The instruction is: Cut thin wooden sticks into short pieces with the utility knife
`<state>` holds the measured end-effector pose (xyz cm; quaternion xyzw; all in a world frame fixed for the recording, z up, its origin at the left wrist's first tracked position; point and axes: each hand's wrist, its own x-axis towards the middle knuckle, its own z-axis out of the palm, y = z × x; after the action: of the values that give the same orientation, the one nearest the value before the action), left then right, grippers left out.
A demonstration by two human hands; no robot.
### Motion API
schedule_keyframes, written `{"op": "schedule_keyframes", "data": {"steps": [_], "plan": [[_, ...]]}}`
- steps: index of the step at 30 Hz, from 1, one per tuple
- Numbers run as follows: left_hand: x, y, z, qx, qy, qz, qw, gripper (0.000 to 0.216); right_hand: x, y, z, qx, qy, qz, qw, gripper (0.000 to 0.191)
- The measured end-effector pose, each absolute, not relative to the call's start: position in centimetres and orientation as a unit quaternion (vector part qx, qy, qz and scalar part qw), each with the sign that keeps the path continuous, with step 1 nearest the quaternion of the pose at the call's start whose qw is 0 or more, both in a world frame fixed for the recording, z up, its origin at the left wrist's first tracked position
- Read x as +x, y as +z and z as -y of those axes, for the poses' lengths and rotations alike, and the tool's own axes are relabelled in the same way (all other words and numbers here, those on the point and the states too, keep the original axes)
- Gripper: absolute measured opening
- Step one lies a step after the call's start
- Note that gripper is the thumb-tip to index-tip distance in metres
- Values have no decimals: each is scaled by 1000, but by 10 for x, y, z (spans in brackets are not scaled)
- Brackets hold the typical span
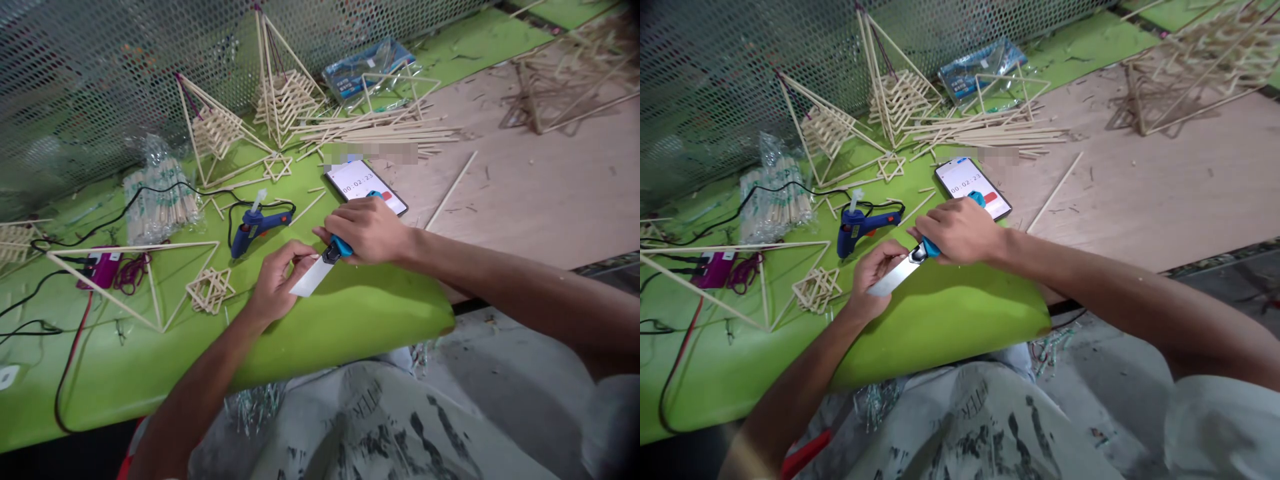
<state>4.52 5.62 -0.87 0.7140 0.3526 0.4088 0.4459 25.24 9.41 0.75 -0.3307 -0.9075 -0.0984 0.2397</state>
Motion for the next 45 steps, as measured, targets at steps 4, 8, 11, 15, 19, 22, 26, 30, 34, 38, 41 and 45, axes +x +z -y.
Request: {"op": "schedule_keyframes", "data": {"steps": [4,8,11,15,19,22,26,30,34,38,41,45], "plan": [[45,-8,-57,715,419,-334,450,7,252,7,-94,-343,-86,908,225,35],[43,-11,-57,711,422,-324,459,6,255,7,-98,-368,-64,901,222,38],[42,-10,-56,692,421,-351,470,15,260,8,-104,-432,-31,870,235,36],[41,-6,-61,647,426,-417,476,25,266,18,-110,-489,66,820,290,15],[36,-6,-68,623,395,-454,500,32,270,36,-108,-452,249,794,323,22],[33,-10,-71,607,375,-462,527,36,272,46,-103,-384,394,764,338,23],[34,-10,-72,590,383,-451,549,33,268,47,-99,-295,573,677,355,14],[36,-8,-72,575,398,-450,555,27,261,37,-100,-272,629,643,342,10],[36,-8,-71,574,397,-445,561,24,257,25,-102,-270,636,635,347,13],[35,-7,-69,571,402,-435,568,21,257,23,-100,-288,591,666,351,17],[36,-6,-67,571,418,-422,566,18,258,27,-97,-322,470,744,348,17],[37,-2,-63,570,438,-403,567,17,258,31,-93,-320,326,831,318,45]]}}
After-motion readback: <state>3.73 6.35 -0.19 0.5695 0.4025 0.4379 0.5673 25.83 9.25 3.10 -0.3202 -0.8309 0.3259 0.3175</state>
